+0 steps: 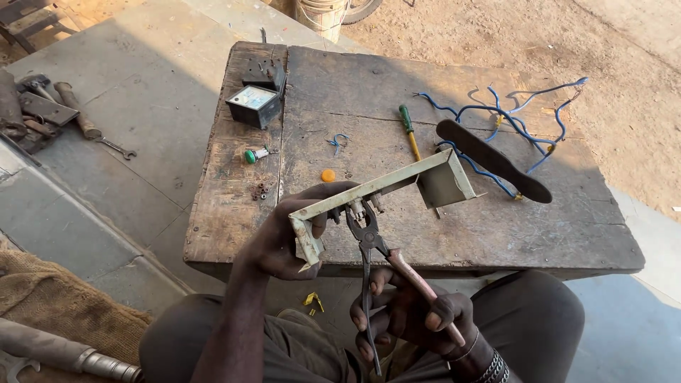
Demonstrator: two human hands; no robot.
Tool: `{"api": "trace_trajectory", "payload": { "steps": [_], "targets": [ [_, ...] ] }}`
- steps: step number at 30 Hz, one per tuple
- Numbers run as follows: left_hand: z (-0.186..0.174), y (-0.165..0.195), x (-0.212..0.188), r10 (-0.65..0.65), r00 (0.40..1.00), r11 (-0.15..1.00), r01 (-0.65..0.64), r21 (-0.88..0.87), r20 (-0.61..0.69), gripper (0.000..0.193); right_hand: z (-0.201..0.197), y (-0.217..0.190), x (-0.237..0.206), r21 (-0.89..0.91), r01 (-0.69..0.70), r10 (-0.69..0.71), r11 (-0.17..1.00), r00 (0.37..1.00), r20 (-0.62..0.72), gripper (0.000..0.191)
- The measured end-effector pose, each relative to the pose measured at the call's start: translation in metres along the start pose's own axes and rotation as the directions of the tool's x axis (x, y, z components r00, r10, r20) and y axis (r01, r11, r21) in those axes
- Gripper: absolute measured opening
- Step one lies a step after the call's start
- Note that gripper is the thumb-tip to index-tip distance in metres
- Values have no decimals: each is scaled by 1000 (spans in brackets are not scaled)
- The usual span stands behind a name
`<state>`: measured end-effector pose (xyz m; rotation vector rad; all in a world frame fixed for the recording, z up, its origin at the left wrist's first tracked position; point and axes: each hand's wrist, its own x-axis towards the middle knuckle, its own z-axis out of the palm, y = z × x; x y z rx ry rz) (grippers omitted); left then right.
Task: The person assembles small electrical components into a metal housing. They use pliers to secure parts inside the box, then insert and tighten push buttons and a small cylindrical component. The work is performed at a low wooden table with tools and wires nearby.
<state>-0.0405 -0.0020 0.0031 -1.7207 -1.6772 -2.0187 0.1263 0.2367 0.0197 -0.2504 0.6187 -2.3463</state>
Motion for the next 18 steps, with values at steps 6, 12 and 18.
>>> {"api": "trace_trajectory", "payload": {
  "steps": [6, 12, 18],
  "targets": [
    [7, -5, -6, 2, 999, 999, 1, 46, -47, 55, 8, -7, -3, -320, -81, 15, 944, 979, -201, 80],
    [11, -14, -4, -76, 997, 992, 73, -104, -28, 51, 7, -9, -15, -398, -54, -35, 916, 976, -213, 91],
    [15, -6, 5, 1, 997, 980, -17, -200, -83, 69, -11, -7, -7, -74, -33, 35, 997, 999, 24, 97]
  ]
}}
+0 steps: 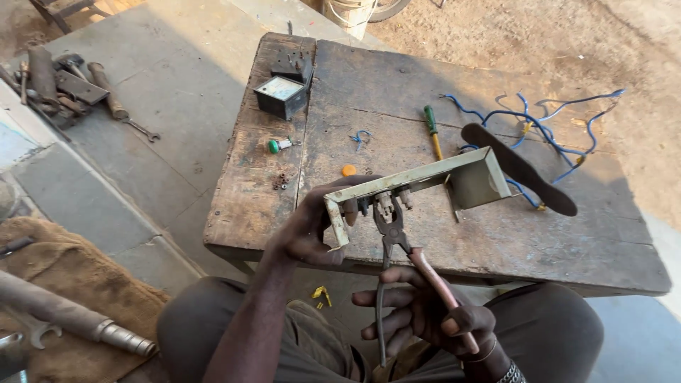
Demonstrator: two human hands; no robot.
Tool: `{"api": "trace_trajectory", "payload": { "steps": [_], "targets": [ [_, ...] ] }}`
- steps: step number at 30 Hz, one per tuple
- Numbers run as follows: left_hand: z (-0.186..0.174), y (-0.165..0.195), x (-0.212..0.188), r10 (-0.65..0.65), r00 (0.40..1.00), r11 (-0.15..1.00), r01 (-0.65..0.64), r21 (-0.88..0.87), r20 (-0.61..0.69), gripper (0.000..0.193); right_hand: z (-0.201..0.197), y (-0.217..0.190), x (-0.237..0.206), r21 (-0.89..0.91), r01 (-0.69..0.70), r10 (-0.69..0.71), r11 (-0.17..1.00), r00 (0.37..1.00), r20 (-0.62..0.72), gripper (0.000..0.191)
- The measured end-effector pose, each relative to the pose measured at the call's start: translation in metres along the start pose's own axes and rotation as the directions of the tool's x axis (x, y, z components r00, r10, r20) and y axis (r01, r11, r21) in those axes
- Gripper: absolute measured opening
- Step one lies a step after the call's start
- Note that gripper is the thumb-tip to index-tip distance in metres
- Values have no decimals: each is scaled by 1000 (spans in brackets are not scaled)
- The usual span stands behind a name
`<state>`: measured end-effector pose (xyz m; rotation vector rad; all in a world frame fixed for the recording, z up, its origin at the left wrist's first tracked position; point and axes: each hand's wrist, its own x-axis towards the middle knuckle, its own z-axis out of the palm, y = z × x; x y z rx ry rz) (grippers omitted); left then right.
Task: The person assembles small electrical components into a metal housing. They use pliers to secure parts inside the box, then insert and tighten push buttons and a small cylindrical component. The work is performed at a low wooden table with tools and wires nearby.
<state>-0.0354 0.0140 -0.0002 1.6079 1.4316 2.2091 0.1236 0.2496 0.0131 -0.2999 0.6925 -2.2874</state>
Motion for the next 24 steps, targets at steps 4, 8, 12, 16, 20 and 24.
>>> {"api": "trace_trajectory", "payload": {
  "steps": [4, 8, 12, 16, 20, 24],
  "targets": [
    [0, 3, 1, 95, 995, 985, -92, -144, 13, 63, -10, 7, 1, 110, 26, -36, 994, 995, 91, 96],
    [-6, -8, -10, -9, 1000, 1000, 8, -27, -8, 49, -17, 3, -10, 9, 6, -7, 1000, 995, 97, 95],
    [-13, -33, -41, -81, 995, 981, 70, -182, -55, 78, -17, 3, -17, 39, -7, 1, 999, 985, 171, 94],
    [-17, -65, -62, -7, 998, 976, -7, -216, -66, 61, -17, 9, -14, 192, 0, -50, 981, 965, 257, 91],
    [-17, -80, -69, -301, 945, 772, 165, -613, -125, 83, -17, 13, -15, 339, 60, -149, 939, 958, 243, 88],
    [-12, -77, -65, -345, 931, 817, 236, -526, -117, 89, -21, 15, -16, 397, 130, -233, 909, 947, 223, 90]
  ]
}}
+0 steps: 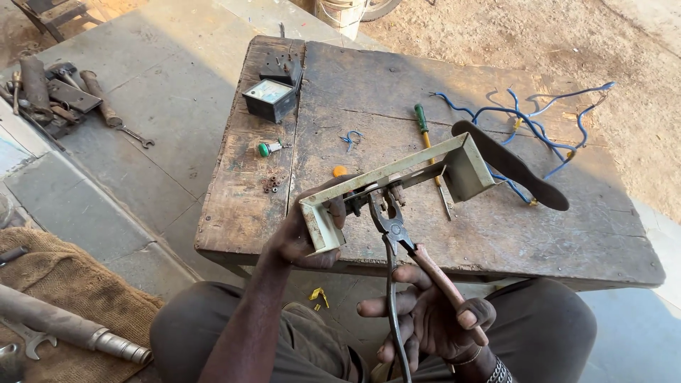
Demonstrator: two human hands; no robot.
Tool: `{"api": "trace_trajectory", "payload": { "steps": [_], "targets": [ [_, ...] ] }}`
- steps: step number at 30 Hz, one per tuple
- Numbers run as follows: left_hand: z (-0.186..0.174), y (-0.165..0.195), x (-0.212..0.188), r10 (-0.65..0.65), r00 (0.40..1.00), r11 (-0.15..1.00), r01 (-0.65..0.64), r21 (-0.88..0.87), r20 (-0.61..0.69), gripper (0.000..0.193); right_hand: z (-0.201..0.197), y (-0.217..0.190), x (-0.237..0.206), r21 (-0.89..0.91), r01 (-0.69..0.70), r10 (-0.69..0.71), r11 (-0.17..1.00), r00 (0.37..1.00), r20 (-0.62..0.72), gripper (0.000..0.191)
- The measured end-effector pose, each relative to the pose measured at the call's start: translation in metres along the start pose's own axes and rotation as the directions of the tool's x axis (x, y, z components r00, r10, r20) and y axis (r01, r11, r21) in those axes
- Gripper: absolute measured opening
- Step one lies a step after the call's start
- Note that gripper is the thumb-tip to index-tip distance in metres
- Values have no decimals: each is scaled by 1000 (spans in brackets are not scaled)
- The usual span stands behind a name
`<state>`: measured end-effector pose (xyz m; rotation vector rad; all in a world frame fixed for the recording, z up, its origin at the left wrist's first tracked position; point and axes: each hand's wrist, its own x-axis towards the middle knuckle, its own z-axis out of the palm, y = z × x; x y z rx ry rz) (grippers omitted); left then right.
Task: The person assembles small electrical components into a metal housing. They use pliers to secure parts inside the box, then insert and tighten push buttons and a small cylindrical component. The work is performed at a low wooden table with tools and wires nearby.
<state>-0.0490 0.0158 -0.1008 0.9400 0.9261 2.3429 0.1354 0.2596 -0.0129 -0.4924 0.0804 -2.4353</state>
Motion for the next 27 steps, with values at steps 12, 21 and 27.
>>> {"api": "trace_trajectory", "payload": {
  "steps": [12, 21, 27],
  "targets": [
    [14, 8, 1, 377, 877, 655, -480, 584, 297, 93, -12, 2, 4, 84, -29, 22, 996, 997, 79, 88],
    [18, 10, 2, 361, 884, 722, -466, 511, 297, 92, -10, 5, 3, 86, 5, -13, 996, 995, 95, 85],
    [40, 44, 26, 306, 887, 694, -456, 557, 345, 67, -2, 11, 11, 198, -4, -15, 980, 995, 96, 76]
  ]
}}
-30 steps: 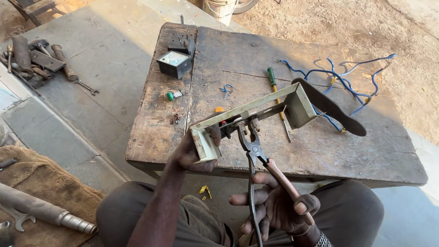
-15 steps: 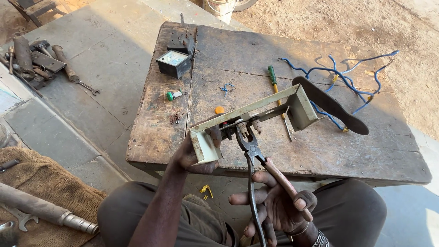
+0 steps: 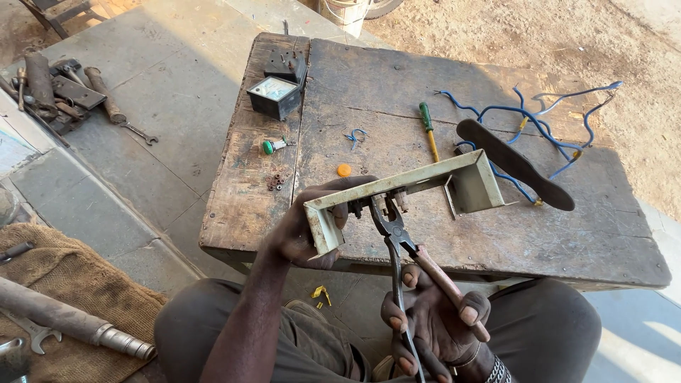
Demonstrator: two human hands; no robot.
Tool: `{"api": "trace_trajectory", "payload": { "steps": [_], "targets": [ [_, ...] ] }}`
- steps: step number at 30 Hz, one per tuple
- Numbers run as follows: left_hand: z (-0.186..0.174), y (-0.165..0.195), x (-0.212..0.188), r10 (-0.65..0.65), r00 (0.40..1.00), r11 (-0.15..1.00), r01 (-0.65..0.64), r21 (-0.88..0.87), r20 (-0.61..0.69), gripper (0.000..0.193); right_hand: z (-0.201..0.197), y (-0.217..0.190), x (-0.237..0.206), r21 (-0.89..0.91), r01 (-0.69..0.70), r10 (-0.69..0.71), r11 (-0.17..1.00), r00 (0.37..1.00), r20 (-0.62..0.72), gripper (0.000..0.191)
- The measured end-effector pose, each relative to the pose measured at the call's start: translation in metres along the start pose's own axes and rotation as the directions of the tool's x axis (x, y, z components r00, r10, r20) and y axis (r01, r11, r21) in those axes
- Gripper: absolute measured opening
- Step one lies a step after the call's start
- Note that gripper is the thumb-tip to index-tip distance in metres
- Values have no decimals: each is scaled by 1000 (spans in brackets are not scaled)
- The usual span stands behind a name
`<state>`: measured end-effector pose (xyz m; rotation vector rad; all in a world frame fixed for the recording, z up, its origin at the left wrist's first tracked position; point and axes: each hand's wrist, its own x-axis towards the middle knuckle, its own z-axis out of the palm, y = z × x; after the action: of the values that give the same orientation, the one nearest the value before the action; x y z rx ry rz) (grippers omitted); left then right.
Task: The person assembles small electrical components into a metal housing. They use pliers to secure parts inside the box, then insert and tighten push buttons and a small cylindrical component. The work is performed at a low wooden table with tools and wires nearby.
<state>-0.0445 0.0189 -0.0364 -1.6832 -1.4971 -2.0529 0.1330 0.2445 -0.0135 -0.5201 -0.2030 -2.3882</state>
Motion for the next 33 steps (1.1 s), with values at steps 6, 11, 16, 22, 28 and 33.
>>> {"api": "trace_trajectory", "payload": {
  "steps": [6, 11, 16, 22, 28, 33],
  "targets": [
    [1, 26, 23, 116, 992, 992, -118, 40, 53, 69, 20, -15, 4, -282, -184, 102, 942, 954, -282, 77],
    [5, 34, 28, -3, 1000, 998, 2, 56, 8, 75, 28, -15, 9, -513, -313, 28, 799, 873, -488, 86],
    [6, 38, 33, -229, 973, 969, 225, 104, 22, 59, 27, -18, 11, -592, -364, -22, 719, 840, -543, 92],
    [1, 43, 26, -448, 880, 817, 474, -328, 155, 94, 29, -34, 1, -600, -407, -1, 688, 827, -562, 99],
    [-12, 13, 34, -828, 560, 551, 815, 179, 3, 50, 45, -48, -1, -606, -693, -13, 391, 654, -756, 99],
    [-18, 3, 37, -820, 565, 572, 800, 181, 93, 29, 51, -61, 18, -593, -721, -14, 358, 631, -775, 95]
  ]
}}
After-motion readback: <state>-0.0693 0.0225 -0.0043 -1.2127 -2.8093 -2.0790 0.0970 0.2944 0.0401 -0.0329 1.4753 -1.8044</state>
